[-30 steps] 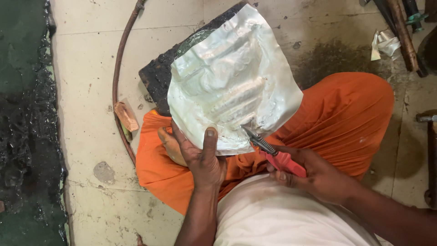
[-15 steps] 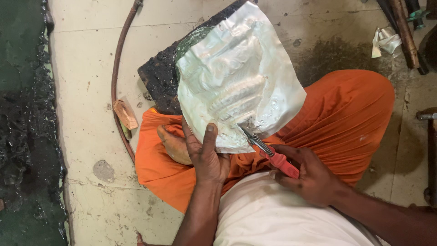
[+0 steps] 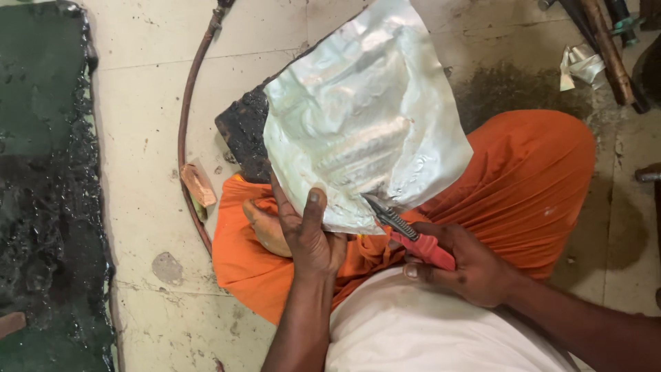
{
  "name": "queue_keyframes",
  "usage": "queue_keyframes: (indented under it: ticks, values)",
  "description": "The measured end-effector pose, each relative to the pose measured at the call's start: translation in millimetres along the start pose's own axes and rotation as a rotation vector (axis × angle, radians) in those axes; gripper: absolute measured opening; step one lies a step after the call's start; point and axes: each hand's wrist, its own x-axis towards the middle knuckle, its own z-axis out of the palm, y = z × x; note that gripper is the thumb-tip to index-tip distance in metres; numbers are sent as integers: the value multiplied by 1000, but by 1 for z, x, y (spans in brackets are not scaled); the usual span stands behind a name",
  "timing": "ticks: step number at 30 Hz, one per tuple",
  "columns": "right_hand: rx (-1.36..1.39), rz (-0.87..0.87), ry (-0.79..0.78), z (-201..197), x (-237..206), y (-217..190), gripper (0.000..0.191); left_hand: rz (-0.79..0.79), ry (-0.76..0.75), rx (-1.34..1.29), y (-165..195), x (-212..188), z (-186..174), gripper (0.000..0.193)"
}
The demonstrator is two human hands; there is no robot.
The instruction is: The person sits on the floor and trims a silver sheet with red-handled shears, then hammers the sheet over a face-shaped mold block to press the relief deeper. They reposition and turn the sheet repeatedly, then weigh small metal pieces on a digital scale.
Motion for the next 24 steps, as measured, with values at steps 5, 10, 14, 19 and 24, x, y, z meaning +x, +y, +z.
queue_keyframes:
  ticks: [5,10,14,19,24]
  values:
    - [216,-38,-4,8,1,9,31,-22,11,-2,2,6,-2,84]
    - [355,121,-34,11,7,-2,47,66,34,125,12,11,6,84]
    - [443,261,-146,-8,6,-27,43,93,-30,227,29,13,19,85]
    - [257,299,-140,-52,-21,-42,37,38,-108,167,22,24,40,87]
    - [216,425,163,-58,-38,-42,53,-1,-165,67,-9,50,68,87]
